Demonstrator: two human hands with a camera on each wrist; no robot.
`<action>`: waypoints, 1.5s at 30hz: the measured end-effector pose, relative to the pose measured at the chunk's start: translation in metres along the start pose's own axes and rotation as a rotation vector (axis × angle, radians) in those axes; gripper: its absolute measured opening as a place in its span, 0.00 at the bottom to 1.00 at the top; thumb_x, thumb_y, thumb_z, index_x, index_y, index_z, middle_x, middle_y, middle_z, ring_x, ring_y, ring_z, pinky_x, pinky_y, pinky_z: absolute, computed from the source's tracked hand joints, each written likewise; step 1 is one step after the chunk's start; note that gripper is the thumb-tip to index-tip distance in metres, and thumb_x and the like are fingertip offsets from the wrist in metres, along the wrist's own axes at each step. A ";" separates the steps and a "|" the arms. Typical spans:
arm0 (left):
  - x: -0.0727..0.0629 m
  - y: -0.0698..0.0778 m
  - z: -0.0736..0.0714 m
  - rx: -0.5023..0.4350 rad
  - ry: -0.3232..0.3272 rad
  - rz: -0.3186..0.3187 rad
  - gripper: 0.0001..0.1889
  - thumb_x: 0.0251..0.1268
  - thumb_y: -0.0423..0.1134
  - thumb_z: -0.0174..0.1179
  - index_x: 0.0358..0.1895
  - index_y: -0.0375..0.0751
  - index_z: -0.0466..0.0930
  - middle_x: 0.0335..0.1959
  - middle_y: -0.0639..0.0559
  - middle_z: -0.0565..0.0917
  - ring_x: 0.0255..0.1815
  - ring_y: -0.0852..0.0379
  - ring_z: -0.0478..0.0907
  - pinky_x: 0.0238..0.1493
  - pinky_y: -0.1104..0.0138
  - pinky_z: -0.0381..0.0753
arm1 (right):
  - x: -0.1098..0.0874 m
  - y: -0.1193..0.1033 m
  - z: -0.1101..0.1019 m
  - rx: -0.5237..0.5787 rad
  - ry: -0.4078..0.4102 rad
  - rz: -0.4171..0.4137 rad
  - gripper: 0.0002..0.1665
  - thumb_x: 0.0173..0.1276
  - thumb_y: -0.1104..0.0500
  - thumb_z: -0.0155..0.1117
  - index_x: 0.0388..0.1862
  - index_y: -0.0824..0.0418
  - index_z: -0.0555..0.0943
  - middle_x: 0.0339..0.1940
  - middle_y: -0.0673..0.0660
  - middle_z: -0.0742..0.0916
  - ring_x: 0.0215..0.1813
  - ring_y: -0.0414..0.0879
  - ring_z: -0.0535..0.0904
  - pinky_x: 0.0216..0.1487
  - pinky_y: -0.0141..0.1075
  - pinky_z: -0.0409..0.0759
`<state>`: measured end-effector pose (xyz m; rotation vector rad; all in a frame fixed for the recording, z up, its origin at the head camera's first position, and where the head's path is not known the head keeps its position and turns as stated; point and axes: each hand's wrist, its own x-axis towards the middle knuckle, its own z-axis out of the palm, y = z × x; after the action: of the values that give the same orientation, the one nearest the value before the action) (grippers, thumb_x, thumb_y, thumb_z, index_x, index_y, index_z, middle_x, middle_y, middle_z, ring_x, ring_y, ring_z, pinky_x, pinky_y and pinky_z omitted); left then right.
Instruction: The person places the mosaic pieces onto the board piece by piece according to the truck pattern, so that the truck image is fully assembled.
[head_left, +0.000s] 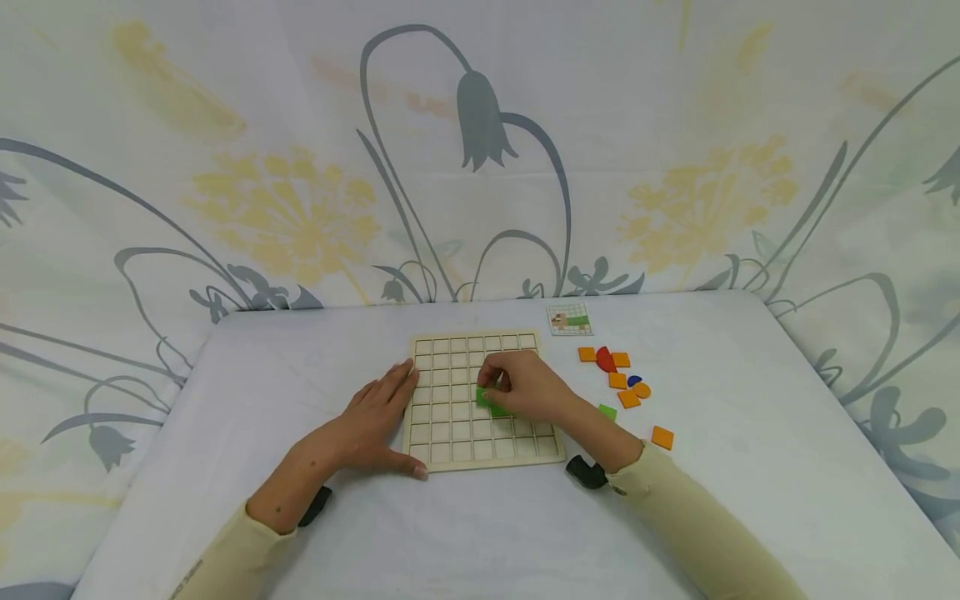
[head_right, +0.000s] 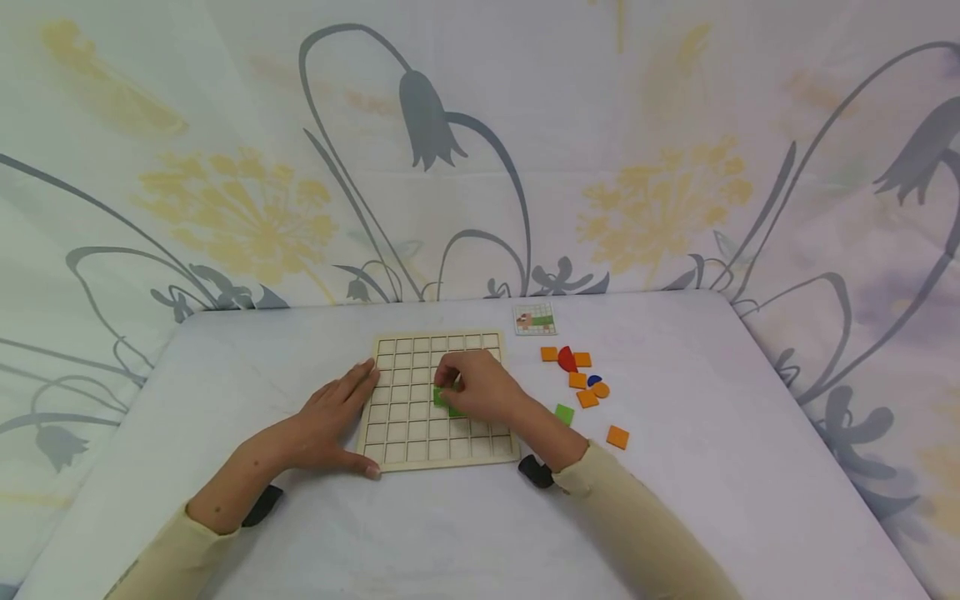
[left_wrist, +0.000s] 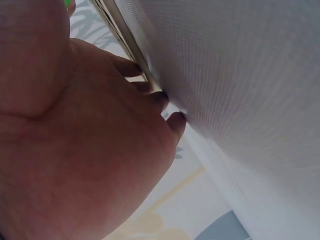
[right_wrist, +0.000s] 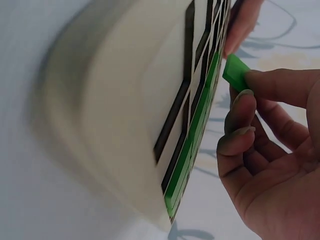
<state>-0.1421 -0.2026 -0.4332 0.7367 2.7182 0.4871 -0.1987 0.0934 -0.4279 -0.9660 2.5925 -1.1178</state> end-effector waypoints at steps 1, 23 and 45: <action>0.000 0.000 0.000 -0.001 0.000 0.000 0.74 0.49 0.69 0.79 0.86 0.29 0.41 0.88 0.34 0.40 0.88 0.36 0.39 0.82 0.38 0.49 | 0.001 -0.001 0.002 -0.006 0.001 0.011 0.06 0.70 0.66 0.72 0.40 0.56 0.86 0.33 0.47 0.87 0.28 0.38 0.75 0.35 0.33 0.78; -0.001 -0.001 0.000 0.001 0.002 0.003 0.74 0.50 0.69 0.79 0.86 0.29 0.41 0.88 0.35 0.40 0.89 0.36 0.38 0.82 0.38 0.50 | -0.007 -0.013 0.005 -0.134 0.012 0.060 0.04 0.68 0.65 0.73 0.40 0.58 0.90 0.40 0.49 0.86 0.37 0.43 0.78 0.43 0.36 0.80; 0.002 -0.001 0.002 0.014 -0.005 0.015 0.74 0.51 0.69 0.78 0.86 0.28 0.41 0.88 0.34 0.40 0.88 0.35 0.38 0.82 0.38 0.49 | -0.099 0.051 -0.070 -0.183 0.090 0.237 0.08 0.67 0.66 0.74 0.44 0.60 0.87 0.37 0.48 0.87 0.34 0.44 0.76 0.37 0.35 0.78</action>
<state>-0.1436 -0.2024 -0.4357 0.7612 2.7166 0.4690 -0.1735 0.2221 -0.4247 -0.6295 2.8302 -0.8966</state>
